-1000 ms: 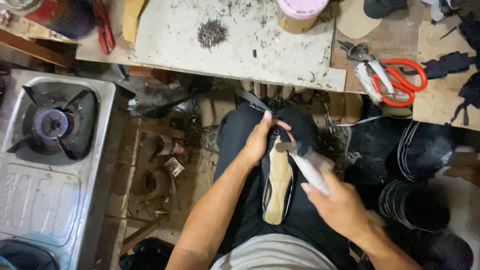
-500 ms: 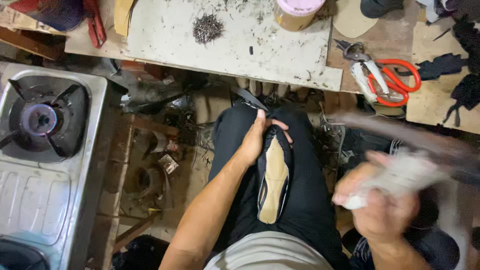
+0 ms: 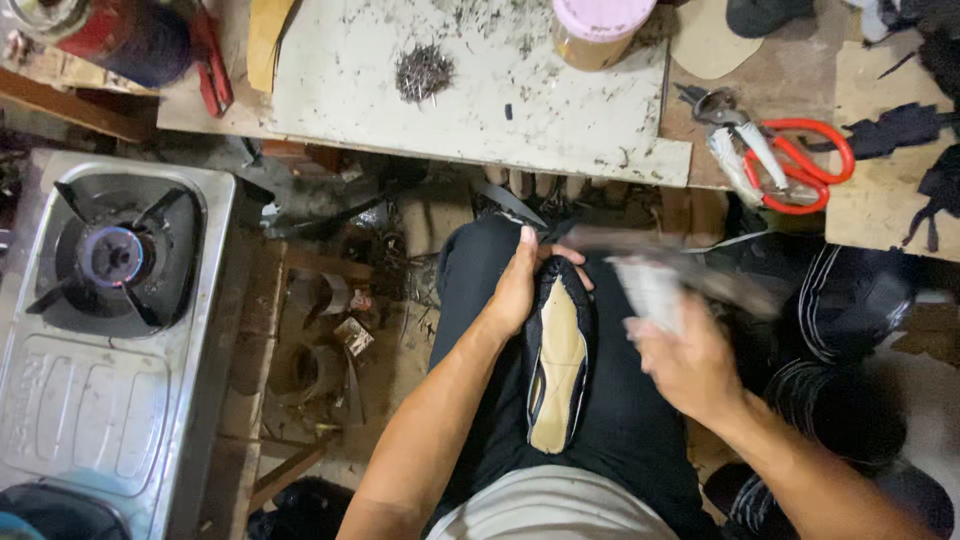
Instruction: The person sits on the floor and holds a wooden shoe last with a black fabric upper. They heat the last over a gas burner flame, then pull and press the fabric over the last, using pliers to grip and tuck the material and a hammer to set it in place, working around the shoe.
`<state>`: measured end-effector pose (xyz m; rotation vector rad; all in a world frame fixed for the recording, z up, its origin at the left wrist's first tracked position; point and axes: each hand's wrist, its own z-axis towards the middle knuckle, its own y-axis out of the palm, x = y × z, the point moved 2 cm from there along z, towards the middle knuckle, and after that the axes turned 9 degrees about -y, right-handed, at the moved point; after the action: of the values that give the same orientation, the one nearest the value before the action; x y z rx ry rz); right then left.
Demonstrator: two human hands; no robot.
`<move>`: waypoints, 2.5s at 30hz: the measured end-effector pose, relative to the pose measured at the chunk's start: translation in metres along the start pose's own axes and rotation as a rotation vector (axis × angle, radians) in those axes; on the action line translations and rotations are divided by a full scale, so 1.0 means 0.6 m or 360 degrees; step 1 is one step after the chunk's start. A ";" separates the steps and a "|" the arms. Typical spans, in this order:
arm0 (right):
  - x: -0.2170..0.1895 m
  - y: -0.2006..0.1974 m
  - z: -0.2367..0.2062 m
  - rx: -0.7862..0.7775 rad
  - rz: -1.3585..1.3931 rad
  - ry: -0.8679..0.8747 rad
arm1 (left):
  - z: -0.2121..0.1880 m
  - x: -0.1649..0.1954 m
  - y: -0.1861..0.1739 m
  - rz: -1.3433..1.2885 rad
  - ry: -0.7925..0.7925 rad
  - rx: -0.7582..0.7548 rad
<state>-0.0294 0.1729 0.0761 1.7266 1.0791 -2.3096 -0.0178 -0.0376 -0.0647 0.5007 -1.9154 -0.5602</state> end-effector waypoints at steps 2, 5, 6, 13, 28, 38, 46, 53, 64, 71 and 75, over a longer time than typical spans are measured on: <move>0.005 0.008 0.005 -0.0342 -0.0108 0.0466 | 0.000 0.000 0.000 0.0038 0.0080 -0.0033; -0.015 -0.001 -0.002 -0.0101 0.0484 0.0136 | -0.001 -0.004 -0.001 -0.0014 0.0009 -0.0016; -0.023 -0.005 -0.008 0.0107 0.0788 -0.0146 | 0.000 -0.005 -0.001 -0.0062 -0.0042 0.0000; 0.046 0.019 -0.048 -0.0300 -0.0066 0.0479 | -0.001 -0.003 0.001 0.0161 0.0141 0.0005; -0.014 -0.007 -0.051 0.0183 0.0399 -0.0634 | -0.005 -0.006 -0.003 -0.0103 -0.0036 -0.0028; 0.032 -0.041 0.070 -0.0086 -0.1056 -0.0023 | -0.026 0.005 0.014 -0.0169 0.0079 -0.0157; 0.069 -0.058 0.208 0.0046 -0.1770 -0.0751 | -0.130 0.025 0.039 -0.0114 0.0135 -0.0241; 0.014 -0.036 0.168 0.0227 -0.1730 -0.1062 | -0.190 0.034 0.022 -0.0207 0.0378 0.0046; 0.043 0.169 -0.163 -0.0211 0.1331 0.0870 | -0.162 0.142 0.052 -0.0598 0.0804 0.0145; -0.031 0.100 -0.187 0.0246 0.0027 -0.0320 | -0.150 0.128 0.081 -0.0601 0.0540 -0.0218; -0.060 0.104 -0.193 0.0273 -0.0090 -0.0600 | -0.147 0.103 0.082 -0.0772 0.0668 -0.0438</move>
<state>0.1061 0.1780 0.0620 1.2375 0.8913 -2.6835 0.0355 -0.0476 0.0409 0.8361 -1.2923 -0.9342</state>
